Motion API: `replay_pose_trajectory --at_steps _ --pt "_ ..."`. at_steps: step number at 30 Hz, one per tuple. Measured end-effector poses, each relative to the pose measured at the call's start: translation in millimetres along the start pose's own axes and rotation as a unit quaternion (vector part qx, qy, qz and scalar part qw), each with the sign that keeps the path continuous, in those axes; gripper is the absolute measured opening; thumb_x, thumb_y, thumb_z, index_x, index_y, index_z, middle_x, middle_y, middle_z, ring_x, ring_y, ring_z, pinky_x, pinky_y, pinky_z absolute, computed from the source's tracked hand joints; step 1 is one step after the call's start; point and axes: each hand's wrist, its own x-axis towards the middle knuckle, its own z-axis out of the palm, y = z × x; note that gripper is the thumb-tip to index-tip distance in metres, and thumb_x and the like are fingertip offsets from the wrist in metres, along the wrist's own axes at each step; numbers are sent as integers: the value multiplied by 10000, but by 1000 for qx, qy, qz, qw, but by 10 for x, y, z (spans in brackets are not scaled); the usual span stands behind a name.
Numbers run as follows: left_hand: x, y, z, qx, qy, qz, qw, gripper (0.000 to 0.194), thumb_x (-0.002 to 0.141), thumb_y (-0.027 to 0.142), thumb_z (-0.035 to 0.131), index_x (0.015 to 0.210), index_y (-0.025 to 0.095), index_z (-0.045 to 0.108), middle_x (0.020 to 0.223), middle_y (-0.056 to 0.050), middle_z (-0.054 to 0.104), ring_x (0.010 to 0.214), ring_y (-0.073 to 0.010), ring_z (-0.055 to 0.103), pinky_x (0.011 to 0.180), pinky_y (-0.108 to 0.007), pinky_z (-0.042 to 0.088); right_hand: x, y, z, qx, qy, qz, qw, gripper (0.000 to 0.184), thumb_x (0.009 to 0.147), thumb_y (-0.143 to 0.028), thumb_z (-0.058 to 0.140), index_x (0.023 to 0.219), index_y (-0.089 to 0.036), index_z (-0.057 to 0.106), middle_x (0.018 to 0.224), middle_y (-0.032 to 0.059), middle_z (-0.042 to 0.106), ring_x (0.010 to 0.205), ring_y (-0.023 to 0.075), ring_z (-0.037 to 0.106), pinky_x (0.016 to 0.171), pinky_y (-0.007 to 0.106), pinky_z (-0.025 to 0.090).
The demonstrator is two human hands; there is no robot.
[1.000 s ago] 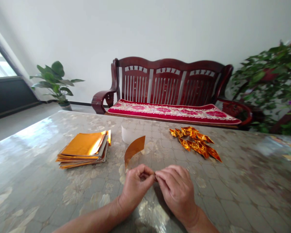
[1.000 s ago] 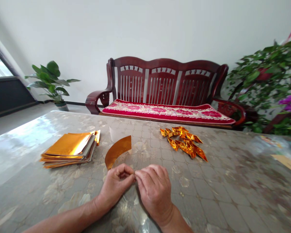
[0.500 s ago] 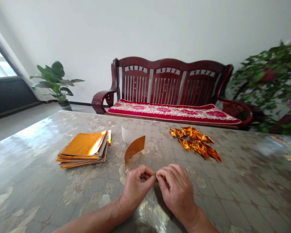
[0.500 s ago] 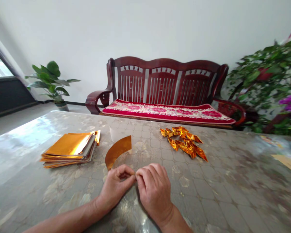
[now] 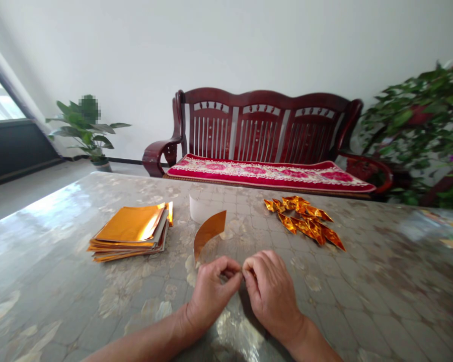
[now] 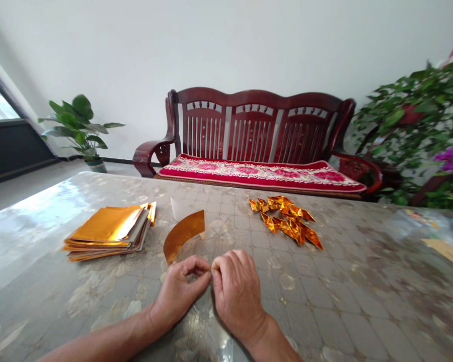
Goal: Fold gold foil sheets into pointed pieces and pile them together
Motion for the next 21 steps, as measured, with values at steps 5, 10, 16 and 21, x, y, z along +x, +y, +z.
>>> replay_pose_trajectory --at_steps 5,10,16,21 --pt "9 22 -31 14 10 7 1000 109 744 103 610 681 170 667 632 30 683 607 -111 633 613 -177 484 -5 28 5 41 -2 15 999 172 956 -187 479 796 -220 532 777 17 581 796 201 496 742 341 363" --pt "21 9 -36 16 3 7 1000 102 769 126 619 687 167 664 637 28 678 611 -107 627 617 -173 477 -43 55 27 70 23 45 996 124 936 -199 545 816 -225 565 782 12 604 811 203 519 735 337 377" --pt "28 -6 -23 6 5 14 1000 112 777 121 607 690 165 662 644 30 671 625 -104 618 624 -171 469 -65 55 27 75 28 38 996 75 932 -188 557 873 -223 588 817 18 622 834 209 519 752 346 383" --pt "15 -17 -20 2 -5 16 1000 104 791 139 618 707 167 672 655 30 676 631 -103 617 630 -172 467 -53 34 3 62 23 25 997 97 932 -182 549 851 -220 585 809 19 614 825 209 509 752 353 368"
